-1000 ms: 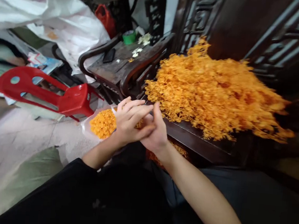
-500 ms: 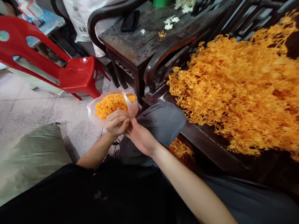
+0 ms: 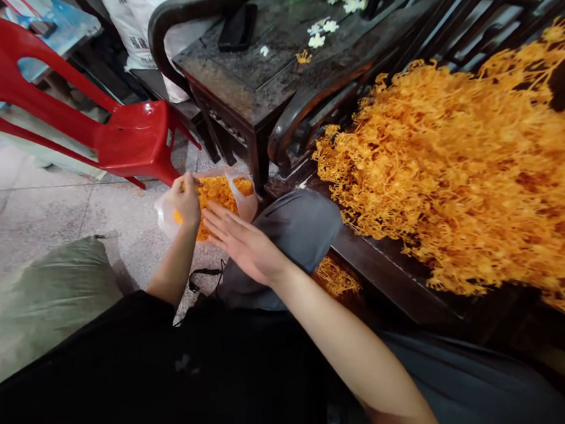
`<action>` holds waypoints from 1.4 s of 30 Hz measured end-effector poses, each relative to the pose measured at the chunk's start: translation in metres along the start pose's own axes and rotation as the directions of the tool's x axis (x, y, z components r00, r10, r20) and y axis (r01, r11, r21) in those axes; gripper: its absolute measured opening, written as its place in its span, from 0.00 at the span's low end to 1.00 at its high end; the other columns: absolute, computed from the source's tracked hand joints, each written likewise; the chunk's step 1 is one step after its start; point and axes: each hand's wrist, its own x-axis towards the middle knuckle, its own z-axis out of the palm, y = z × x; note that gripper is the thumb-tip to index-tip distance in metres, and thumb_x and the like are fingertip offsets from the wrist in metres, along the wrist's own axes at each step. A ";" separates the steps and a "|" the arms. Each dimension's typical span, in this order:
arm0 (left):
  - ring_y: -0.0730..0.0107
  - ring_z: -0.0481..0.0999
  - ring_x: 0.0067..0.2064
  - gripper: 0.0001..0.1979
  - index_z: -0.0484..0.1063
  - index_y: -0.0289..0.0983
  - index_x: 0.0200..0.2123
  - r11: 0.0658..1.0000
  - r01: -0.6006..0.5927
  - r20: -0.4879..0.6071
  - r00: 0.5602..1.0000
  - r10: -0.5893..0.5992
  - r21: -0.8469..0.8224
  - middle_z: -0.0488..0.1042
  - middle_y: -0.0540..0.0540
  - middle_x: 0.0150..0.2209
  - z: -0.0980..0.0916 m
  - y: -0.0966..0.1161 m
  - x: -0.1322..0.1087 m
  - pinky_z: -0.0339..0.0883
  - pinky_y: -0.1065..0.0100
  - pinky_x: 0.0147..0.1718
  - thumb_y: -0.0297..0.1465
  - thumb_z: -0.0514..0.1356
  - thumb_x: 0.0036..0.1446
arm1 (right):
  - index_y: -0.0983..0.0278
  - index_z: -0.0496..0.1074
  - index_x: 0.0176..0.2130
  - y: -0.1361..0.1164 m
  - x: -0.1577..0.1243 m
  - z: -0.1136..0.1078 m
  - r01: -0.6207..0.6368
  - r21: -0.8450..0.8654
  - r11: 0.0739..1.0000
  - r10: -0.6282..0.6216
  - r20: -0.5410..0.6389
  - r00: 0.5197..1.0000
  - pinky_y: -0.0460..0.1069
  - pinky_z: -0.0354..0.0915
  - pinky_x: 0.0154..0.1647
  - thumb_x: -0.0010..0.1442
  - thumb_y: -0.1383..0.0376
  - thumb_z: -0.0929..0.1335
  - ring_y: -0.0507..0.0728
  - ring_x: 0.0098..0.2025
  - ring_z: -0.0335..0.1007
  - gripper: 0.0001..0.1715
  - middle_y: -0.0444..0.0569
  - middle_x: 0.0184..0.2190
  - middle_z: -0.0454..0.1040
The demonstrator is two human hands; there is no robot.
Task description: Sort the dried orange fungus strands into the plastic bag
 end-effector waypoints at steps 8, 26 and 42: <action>0.45 0.47 0.78 0.27 0.62 0.23 0.68 0.871 -0.234 0.388 0.920 0.055 0.432 0.55 0.24 0.74 0.053 -0.033 0.005 0.31 0.39 0.75 0.34 0.55 0.72 | 0.49 0.79 0.56 -0.084 -0.129 -0.060 0.178 -0.436 0.882 -0.301 -0.231 0.925 0.70 0.68 0.63 0.61 0.38 0.69 0.69 0.61 0.76 0.32 0.54 0.56 0.81; 0.47 0.46 0.79 0.45 0.35 0.22 0.75 0.799 -0.312 0.231 0.947 0.222 0.514 0.46 0.28 0.78 0.024 -0.018 0.010 0.32 0.49 0.77 0.39 0.52 0.66 | 0.72 0.71 0.62 -0.076 -0.138 -0.189 -0.588 -0.666 -0.460 -0.403 -0.433 0.806 0.57 0.70 0.47 0.71 0.66 0.63 0.69 0.52 0.76 0.24 0.68 0.53 0.76; 0.49 0.72 0.65 0.29 0.67 0.33 0.66 0.407 -0.902 0.155 0.385 0.910 -0.144 0.74 0.34 0.63 0.100 0.272 -0.078 0.63 0.49 0.66 0.36 0.61 0.63 | 0.59 0.77 0.41 -0.214 -0.220 -0.173 0.153 -0.988 0.000 -0.990 -0.021 -0.138 0.54 0.71 0.39 0.61 0.44 0.73 0.57 0.38 0.74 0.22 0.48 0.38 0.76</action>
